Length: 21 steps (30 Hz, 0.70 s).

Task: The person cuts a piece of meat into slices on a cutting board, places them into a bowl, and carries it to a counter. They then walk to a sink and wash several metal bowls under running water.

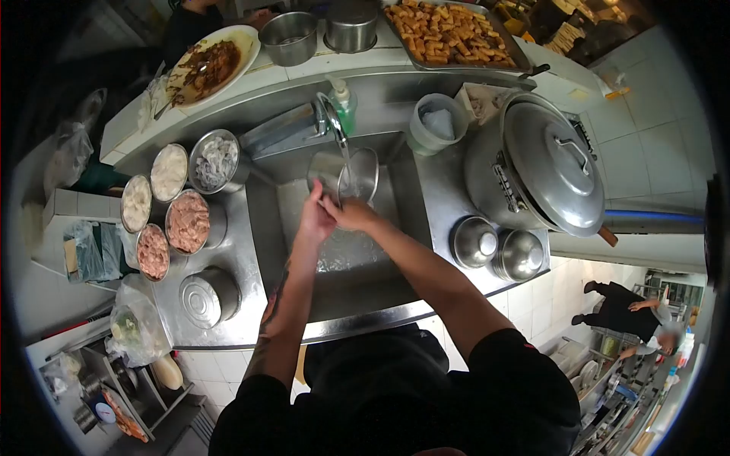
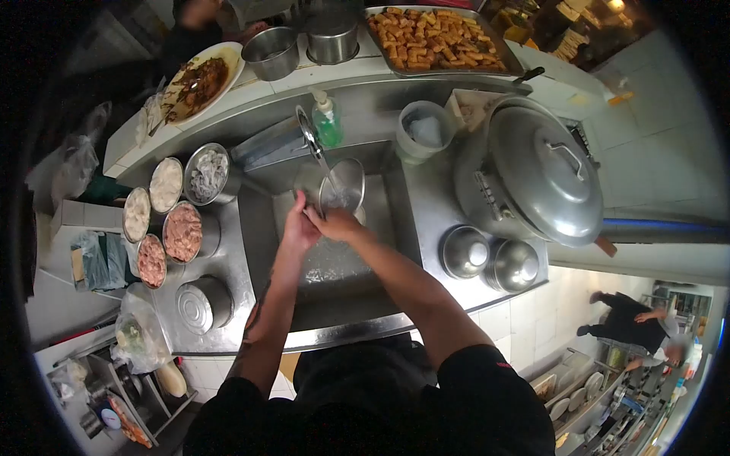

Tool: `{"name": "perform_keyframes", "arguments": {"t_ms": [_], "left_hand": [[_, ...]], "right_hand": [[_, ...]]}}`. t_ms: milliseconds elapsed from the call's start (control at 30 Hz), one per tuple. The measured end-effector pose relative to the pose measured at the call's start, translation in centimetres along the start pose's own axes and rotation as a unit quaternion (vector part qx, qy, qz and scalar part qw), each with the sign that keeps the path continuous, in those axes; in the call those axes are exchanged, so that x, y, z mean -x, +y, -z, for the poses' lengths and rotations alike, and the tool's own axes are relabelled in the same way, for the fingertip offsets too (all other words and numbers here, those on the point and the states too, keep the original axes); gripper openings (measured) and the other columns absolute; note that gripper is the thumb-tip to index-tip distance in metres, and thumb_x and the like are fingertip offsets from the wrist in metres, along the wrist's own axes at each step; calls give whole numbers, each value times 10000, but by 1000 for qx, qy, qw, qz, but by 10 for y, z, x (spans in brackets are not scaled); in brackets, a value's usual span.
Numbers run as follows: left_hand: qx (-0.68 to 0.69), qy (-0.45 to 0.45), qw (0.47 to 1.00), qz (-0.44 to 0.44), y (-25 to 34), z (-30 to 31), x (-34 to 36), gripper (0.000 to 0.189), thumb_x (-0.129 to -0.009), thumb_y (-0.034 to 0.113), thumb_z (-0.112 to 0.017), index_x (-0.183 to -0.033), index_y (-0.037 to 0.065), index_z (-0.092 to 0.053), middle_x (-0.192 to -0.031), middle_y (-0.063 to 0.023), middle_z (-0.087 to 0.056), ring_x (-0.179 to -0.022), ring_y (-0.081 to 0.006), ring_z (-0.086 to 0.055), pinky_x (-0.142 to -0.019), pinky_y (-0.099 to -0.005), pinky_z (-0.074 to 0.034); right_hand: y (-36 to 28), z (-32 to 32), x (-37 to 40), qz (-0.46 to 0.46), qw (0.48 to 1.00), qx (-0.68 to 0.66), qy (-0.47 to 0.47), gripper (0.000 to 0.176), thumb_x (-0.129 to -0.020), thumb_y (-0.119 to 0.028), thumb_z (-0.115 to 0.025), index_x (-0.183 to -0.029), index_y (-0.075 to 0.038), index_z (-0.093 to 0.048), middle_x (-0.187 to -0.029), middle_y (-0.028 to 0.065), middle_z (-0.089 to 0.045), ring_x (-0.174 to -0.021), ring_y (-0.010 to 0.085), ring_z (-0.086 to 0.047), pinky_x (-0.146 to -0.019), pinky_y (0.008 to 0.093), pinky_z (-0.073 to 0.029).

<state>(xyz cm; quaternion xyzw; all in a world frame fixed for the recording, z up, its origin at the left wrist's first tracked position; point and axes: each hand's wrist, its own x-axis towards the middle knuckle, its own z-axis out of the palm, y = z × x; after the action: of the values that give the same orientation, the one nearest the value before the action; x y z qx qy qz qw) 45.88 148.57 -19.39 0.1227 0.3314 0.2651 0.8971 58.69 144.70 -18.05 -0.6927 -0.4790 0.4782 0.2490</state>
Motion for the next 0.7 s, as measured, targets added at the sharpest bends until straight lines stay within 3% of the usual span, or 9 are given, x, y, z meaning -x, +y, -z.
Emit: {"name": "perform_keyframes", "arguments": {"t_ms": [100, 233, 367, 433, 467, 500, 567, 633, 700], "left_hand": [[34, 108, 994, -4, -25, -29, 19, 748, -919, 691, -529, -1364, 90, -515, -1335, -159, -587, -1259, -334, -541, -1072, -484, -426], [17, -58, 998, -13, 10, -36, 14, 791, -901, 726, -519, -1474, 193, -405, -1358, -162, -539, -1243, -326, -544, -1036, -472, -445], [-6, 146, 988, 52, -18, -39, 25, 878, -887, 744, -515, -1450, 75, -433, -1399, -188, -542, -1278, -358, -538, -1071, -516, -430], [21, 52, 998, 5, -16, -41, 27, 896, -879, 750, -522, -1458, 73, -422, -1402, -183, -541, -1273, -351, -542, -1095, -524, -410], [25, -18, 1000, 2, -2, -39, 23, 880, -875, 755, -523, -1477, 125, -395, -1389, -170, -539, -1253, -338, -555, -1090, -520, -414], [31, -91, 995, -7, 11, -39, 19, 868, -871, 759, -523, -1496, 177, -368, -1377, -157, -537, -1232, -324, -567, -1085, -517, -419], [34, -58, 997, 49, 13, -45, 27, 841, -866, 763, -527, -1487, 212, -391, -1357, -154, -550, -1215, -321, -575, -1068, -517, -434], [-42, 83, 996, -5, -13, -54, 41, 845, -903, 729, -507, -1473, 112, -414, -1380, -230, -545, -1265, -371, -544, -1079, -518, -439], [0, 55, 998, 7, -23, -41, 27, 830, -900, 720, -527, -1476, 133, -407, -1394, -223, -513, -1262, -387, -531, -1083, -538, -431]], "right_hand": [[-59, 18, 37, -139, 939, -313, 35, 874, -951, -753, -288, -1174, 9, -656, -1072, 239, -706, -1090, 422, -649, -926, 480, -480], [-35, 25, 62, 108, 982, 151, 43, 926, -941, -780, -245, -1234, -2, -654, -1185, 269, -670, -1201, 387, -606, -988, 449, -459], [-52, 20, 34, -75, 935, -344, 30, 995, -893, -841, -273, -1338, -7, -585, -1207, 296, -647, -1207, 378, -604, -986, 455, -467], [-76, 27, 48, -87, 862, -496, 53, 1017, -882, -851, -292, -1381, -3, -546, -1232, 282, -641, -1216, 364, -600, -985, 462, -469], [-58, 26, 53, -19, 985, -172, 8, 1023, -879, -854, -304, -1390, 4, -529, -1197, 252, -653, -1163, 349, -620, -966, 455, -481], [-38, 29, 52, 56, 982, 178, -39, 1030, -877, -856, -316, -1398, 11, -512, -1161, 223, -666, -1110, 333, -640, -947, 448, -493], [-10, 24, 37, 199, 961, 173, 79, 942, -898, -817, -351, -1309, -5, -598, -1076, 204, -699, -989, 345, -683, -902, 447, -521], [-59, 44, 35, -179, 946, -272, -2, 848, -922, -772, -363, -1410, -99, -533, -1224, 273, -649, -1091, 380, -672, -952, 476, -514], [-97, 55, 61, -121, 940, -314, 57, 871, -914, -771, -371, -1375, -55, -554, -1258, 303, -613, -1065, 352, -684, -915, 484, -534]]}}
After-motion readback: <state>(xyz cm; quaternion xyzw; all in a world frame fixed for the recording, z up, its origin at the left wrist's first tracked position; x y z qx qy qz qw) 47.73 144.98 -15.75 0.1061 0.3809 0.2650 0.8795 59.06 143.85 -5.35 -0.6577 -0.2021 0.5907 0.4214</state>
